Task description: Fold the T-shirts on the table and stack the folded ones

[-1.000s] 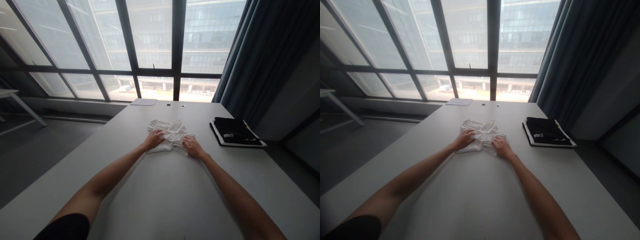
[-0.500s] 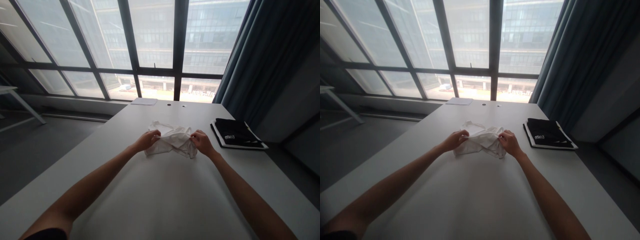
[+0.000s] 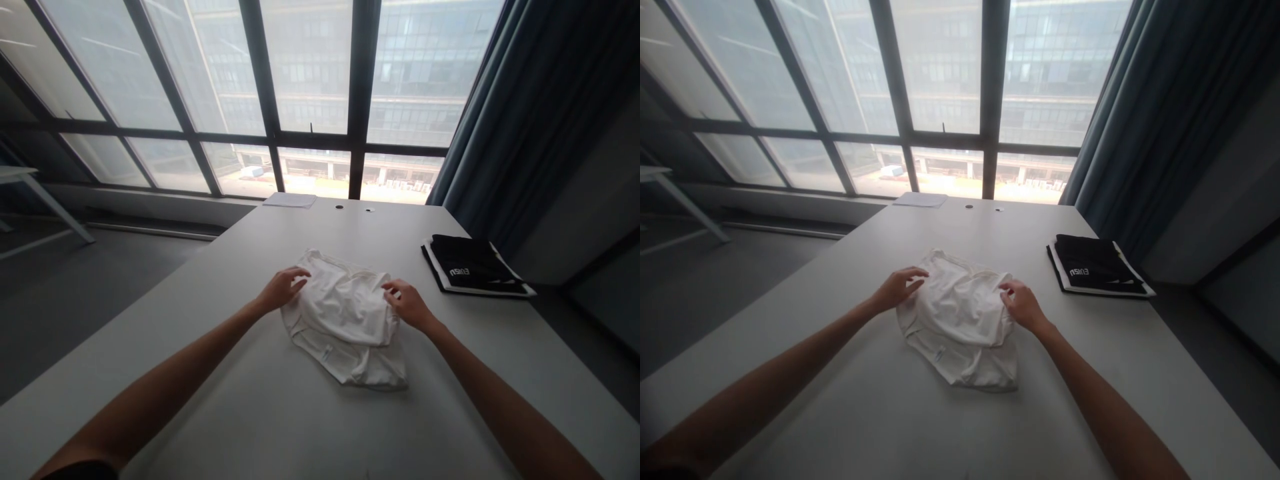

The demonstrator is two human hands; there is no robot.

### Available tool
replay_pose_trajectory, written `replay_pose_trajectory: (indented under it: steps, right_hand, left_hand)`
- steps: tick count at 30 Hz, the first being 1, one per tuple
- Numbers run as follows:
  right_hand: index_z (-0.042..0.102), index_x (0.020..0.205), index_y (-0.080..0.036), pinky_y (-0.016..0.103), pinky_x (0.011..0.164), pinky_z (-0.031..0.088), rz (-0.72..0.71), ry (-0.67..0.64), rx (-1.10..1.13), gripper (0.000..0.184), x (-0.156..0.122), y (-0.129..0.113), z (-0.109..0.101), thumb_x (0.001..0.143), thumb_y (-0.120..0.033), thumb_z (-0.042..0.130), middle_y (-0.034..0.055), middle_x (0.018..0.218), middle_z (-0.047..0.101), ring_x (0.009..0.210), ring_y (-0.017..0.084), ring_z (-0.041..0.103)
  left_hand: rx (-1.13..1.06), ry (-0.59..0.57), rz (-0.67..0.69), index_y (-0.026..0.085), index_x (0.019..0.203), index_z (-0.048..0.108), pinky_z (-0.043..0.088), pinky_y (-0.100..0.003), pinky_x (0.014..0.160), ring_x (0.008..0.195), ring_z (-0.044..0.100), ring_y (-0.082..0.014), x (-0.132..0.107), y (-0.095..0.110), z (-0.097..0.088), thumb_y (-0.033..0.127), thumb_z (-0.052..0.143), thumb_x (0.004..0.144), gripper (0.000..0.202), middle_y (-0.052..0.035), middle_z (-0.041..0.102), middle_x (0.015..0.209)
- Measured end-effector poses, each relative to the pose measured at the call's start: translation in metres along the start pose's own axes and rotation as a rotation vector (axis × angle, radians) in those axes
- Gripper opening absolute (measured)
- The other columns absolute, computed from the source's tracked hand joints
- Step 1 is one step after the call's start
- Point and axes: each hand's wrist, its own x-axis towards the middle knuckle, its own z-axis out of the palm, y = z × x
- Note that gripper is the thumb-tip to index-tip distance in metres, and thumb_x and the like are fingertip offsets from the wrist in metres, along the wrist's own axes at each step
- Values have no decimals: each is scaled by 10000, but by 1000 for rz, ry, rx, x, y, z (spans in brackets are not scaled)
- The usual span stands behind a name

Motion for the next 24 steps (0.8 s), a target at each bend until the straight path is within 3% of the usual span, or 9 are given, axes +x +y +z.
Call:
replay_pose_trajectory:
  steps: [2,6,9,11,15,17,20,22,24]
  right_hand:
    - [691,1172,-143,342,948,481,142,103,-182,338,24,10,11,894,-283,559,161,1213,683,1048,253,658]
    - [612,1278,-106,391,927,488,326,-1,-339,493,53,21,27,855,-357,642,226,1206,671,1106,316,647]
    - [615,1294,-147,334,898,493,276,-57,-292,515,67,24,31,786,-202,677,161,1149,715,1036,259,676]
    - [662,1252,-177,277,855,497,226,-74,-248,495,79,25,28,759,-135,665,96,1071,747,950,207,691]
    - [773,985,-119,244,716,491,223,-64,-191,243,117,25,0,805,-162,616,59,780,750,722,166,677]
    - [763,998,-56,265,756,479,245,26,-198,283,140,23,-21,868,-188,549,121,864,756,796,181,680]
    - [595,1318,23,296,957,407,224,174,-223,450,173,17,-50,921,-140,460,235,1292,635,1157,204,595]
    - [395,1478,47,312,1047,341,203,200,-235,612,186,13,-58,895,-97,512,290,1496,431,1329,225,462]
    - [277,1539,32,346,1101,297,190,194,-249,730,184,8,-53,872,-72,553,308,1575,285,1412,260,360]
  left_hand:
    - [64,48,-156,186,1145,698,515,-335,971,1085,657,-230,31,-18,4,295,551,897,308,-97,687,1215]
    - [106,8,-270,189,1206,679,507,-349,985,1017,678,-228,77,-42,9,246,636,811,401,-87,709,1138]
    - [86,-108,-319,195,1147,711,562,-312,842,819,696,-200,93,-51,13,214,742,687,462,-35,729,893]
    - [47,-205,-326,175,1003,749,578,-293,716,680,677,-180,101,-54,12,210,781,625,381,-20,710,772]
    - [-53,-277,-297,134,837,742,579,-277,606,590,652,-161,132,-53,-5,261,811,624,257,-44,699,725]
    - [-90,-189,-267,97,932,733,595,-303,654,657,673,-176,154,-51,-15,294,786,699,310,-94,711,822]
    - [-116,1,-181,93,1261,628,584,-396,858,955,684,-239,186,-42,-21,310,721,810,509,-175,661,1168]
    - [-108,97,-111,148,1405,528,478,-486,1046,1243,557,-306,195,-34,-17,273,718,814,634,-179,534,1395]
    - [-93,154,-48,180,1430,513,330,-531,1166,1408,385,-336,188,-25,-7,225,701,809,650,-149,445,1493]
